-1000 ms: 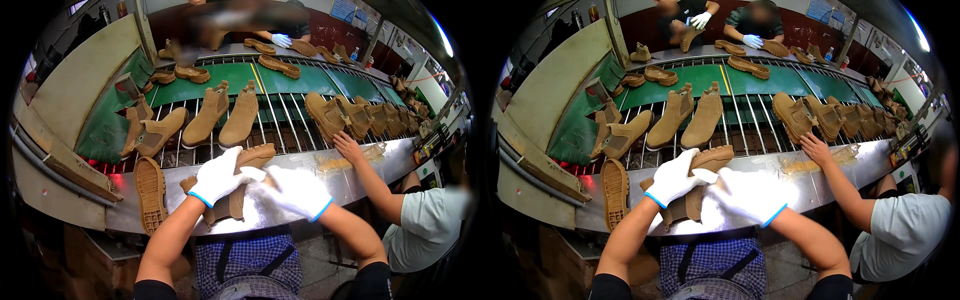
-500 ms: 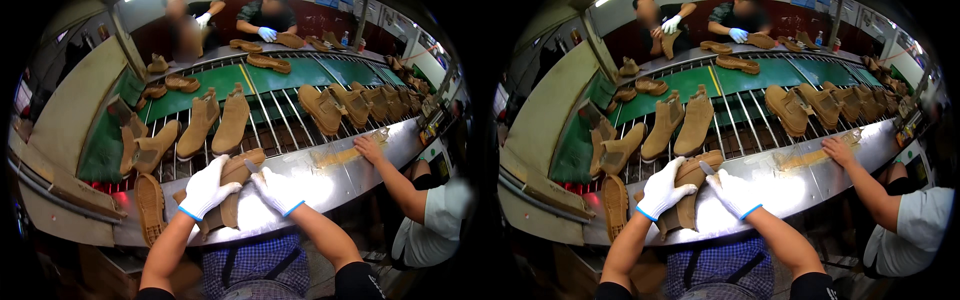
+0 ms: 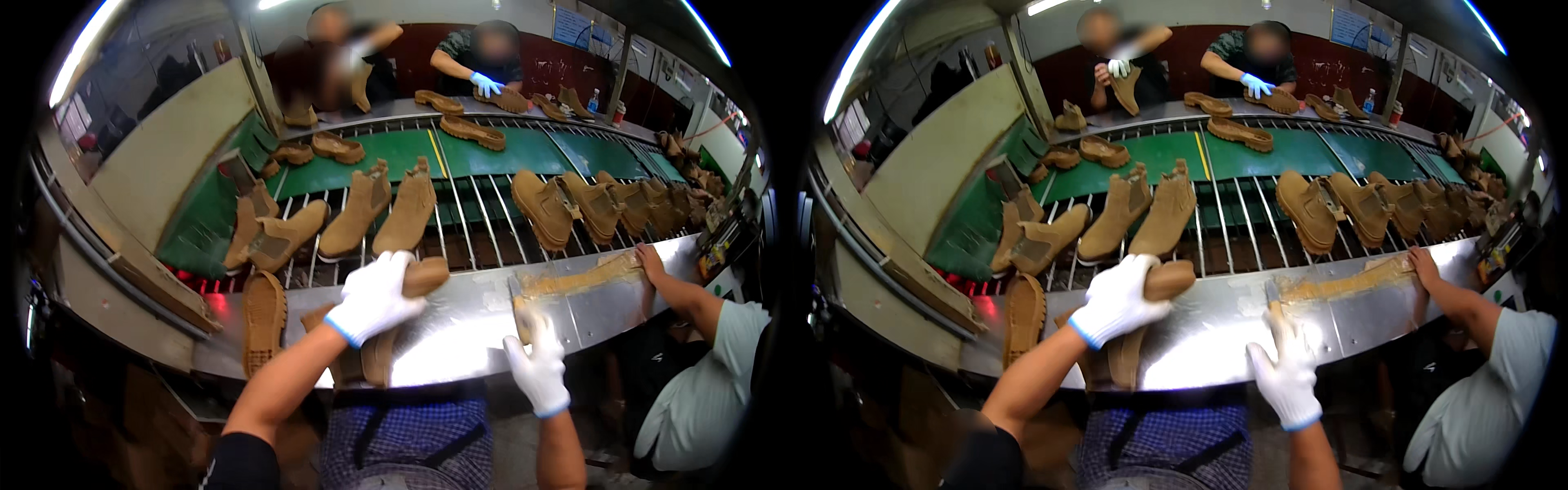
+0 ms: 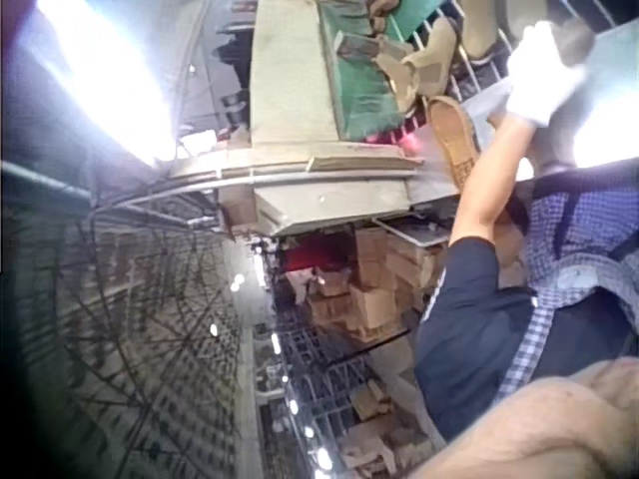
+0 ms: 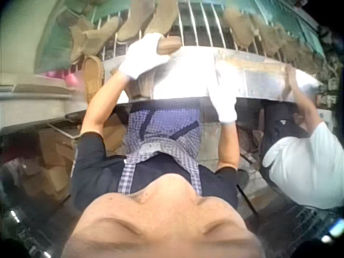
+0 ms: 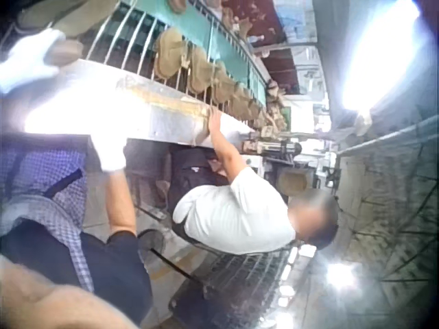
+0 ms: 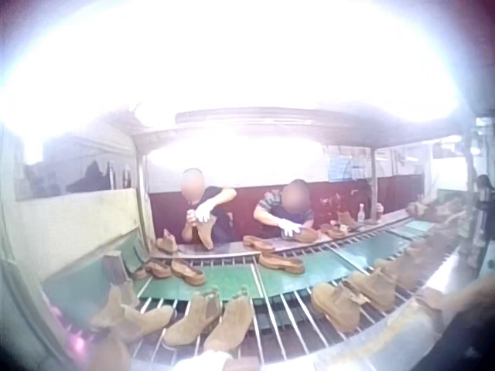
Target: The person processes boots on a conveyor line by picking up shoes and outsoles, scraping excess material or glue from the seams using a knife, and wiping the surfaces.
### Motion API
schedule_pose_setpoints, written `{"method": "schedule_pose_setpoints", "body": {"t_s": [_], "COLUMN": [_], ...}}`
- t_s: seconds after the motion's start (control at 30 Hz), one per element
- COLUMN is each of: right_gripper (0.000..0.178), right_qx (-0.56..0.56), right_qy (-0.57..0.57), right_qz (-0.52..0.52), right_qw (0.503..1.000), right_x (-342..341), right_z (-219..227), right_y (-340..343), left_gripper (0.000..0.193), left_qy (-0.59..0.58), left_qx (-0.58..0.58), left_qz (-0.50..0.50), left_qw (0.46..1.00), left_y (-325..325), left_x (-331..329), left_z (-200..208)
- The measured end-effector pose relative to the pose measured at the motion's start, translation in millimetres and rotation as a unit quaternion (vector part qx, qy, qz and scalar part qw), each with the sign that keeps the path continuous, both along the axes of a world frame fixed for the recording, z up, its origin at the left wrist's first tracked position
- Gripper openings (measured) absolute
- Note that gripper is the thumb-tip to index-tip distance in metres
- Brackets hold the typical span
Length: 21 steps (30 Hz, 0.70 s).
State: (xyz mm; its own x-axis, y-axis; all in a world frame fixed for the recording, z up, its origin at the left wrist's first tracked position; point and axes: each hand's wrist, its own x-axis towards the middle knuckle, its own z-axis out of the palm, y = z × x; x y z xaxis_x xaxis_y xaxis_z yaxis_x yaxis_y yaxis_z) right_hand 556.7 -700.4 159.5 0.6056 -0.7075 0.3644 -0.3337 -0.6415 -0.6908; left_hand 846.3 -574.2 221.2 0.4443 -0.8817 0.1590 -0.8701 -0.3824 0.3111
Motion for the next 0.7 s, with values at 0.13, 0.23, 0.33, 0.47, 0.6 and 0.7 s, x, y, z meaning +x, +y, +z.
{"method": "schedule_pose_setpoints", "body": {"t_s": [0.13,0.23,0.33,0.47,0.6,0.7], "right_gripper": [0.064,0.075,0.077,0.071,0.067,0.066], "right_qx": [0.090,0.155,0.433,0.514,0.505,0.484], "right_qy": [-0.095,-0.150,-0.196,-0.168,-0.076,0.044], "right_qz": [0.164,0.215,0.246,0.159,0.119,0.085], "right_qw": [0.978,0.952,0.845,0.826,0.851,0.870], "right_x": [6,38,42,12,15,42], "right_z": [26,-3,-43,-103,-92,-61], "right_y": [39,81,122,189,198,179], "left_gripper": [0.087,0.099,0.091,0.058,0.045,0.028], "left_qy": [0.313,0.552,0.593,0.683,0.761,0.732], "left_qx": [-0.227,-0.307,-0.254,-0.231,-0.119,-0.005], "left_qz": [-0.062,-0.063,0.019,0.022,0.056,0.030], "left_qw": [0.920,0.773,0.764,0.692,0.635,0.680], "left_y": [88,119,125,140,118,96], "left_x": [-14,-34,-50,-38,-7,-3], "left_z": [52,38,-24,-92,-88,-71]}}
